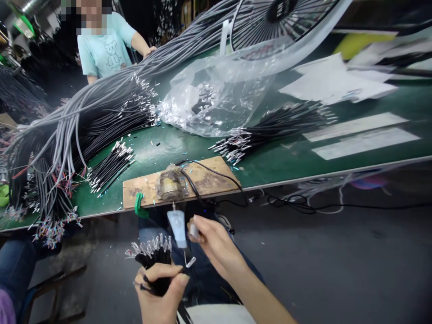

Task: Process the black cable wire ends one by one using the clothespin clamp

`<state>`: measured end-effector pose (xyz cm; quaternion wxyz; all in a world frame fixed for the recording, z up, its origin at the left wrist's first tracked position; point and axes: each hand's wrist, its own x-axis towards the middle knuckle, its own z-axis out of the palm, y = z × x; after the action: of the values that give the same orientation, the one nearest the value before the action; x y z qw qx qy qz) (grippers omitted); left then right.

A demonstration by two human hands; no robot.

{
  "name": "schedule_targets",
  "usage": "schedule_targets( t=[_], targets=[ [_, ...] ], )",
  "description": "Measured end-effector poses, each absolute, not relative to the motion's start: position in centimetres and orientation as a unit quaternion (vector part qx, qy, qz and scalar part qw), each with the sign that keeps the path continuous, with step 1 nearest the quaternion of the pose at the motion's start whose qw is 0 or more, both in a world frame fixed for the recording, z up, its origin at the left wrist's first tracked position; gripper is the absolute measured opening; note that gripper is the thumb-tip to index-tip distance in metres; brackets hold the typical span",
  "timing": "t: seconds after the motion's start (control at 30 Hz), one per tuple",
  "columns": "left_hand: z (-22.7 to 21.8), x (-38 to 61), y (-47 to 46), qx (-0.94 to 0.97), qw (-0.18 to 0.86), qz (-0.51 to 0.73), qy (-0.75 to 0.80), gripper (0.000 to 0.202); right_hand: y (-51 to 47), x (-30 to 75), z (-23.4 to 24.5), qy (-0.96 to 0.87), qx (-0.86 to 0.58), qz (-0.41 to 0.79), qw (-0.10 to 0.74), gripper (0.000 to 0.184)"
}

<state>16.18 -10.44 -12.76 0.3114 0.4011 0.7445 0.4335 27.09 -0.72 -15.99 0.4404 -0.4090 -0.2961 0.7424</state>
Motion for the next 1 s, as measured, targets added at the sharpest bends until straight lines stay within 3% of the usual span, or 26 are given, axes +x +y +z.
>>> schedule_targets(
  t=[0.17, 0.27, 0.33, 0.47, 0.67, 0.83, 0.93, 1.0],
  targets=[
    [-13.8, 16.3, -10.7, 0.395, 0.369, 0.406, 0.737, 0.024, -3.9, 28.0, -15.0, -0.564, -0.439, 0.442, 0.542, 0.035],
    [-14.4, 16.4, -10.7, 0.408, 0.401, 0.393, 0.72, 0.029, -5.4, 27.3, -14.1, -0.698, -0.379, 0.328, 0.512, 0.011],
    [-14.6, 16.5, -10.7, 0.412, 0.409, 0.389, 0.715, 0.031, -5.7, 26.8, -13.8, -0.733, -0.367, 0.332, 0.467, 0.008],
    [-14.4, 16.8, -10.8, 0.412, 0.42, 0.388, 0.709, 0.028, -5.2, 26.6, -14.0, -0.717, -0.33, 0.455, 0.412, 0.016],
    [-14.6, 17.1, -11.0, 0.373, 0.438, 0.403, 0.712, 0.025, -4.3, 27.5, -14.7, -0.655, -0.348, 0.511, 0.436, 0.026],
    [-15.4, 17.4, -11.3, 0.297, 0.45, 0.44, 0.718, 0.033, -5.3, 26.7, -15.4, -0.674, -0.397, 0.382, 0.492, 0.032],
    [-15.4, 17.8, -11.4, 0.264, 0.477, 0.456, 0.704, 0.045, -5.9, 26.1, -15.9, -0.696, -0.387, 0.286, 0.533, 0.023],
    [-15.2, 17.9, -11.4, 0.249, 0.491, 0.463, 0.694, 0.049, -6.0, 26.0, -16.1, -0.685, -0.36, 0.3, 0.557, 0.02]
  ],
)
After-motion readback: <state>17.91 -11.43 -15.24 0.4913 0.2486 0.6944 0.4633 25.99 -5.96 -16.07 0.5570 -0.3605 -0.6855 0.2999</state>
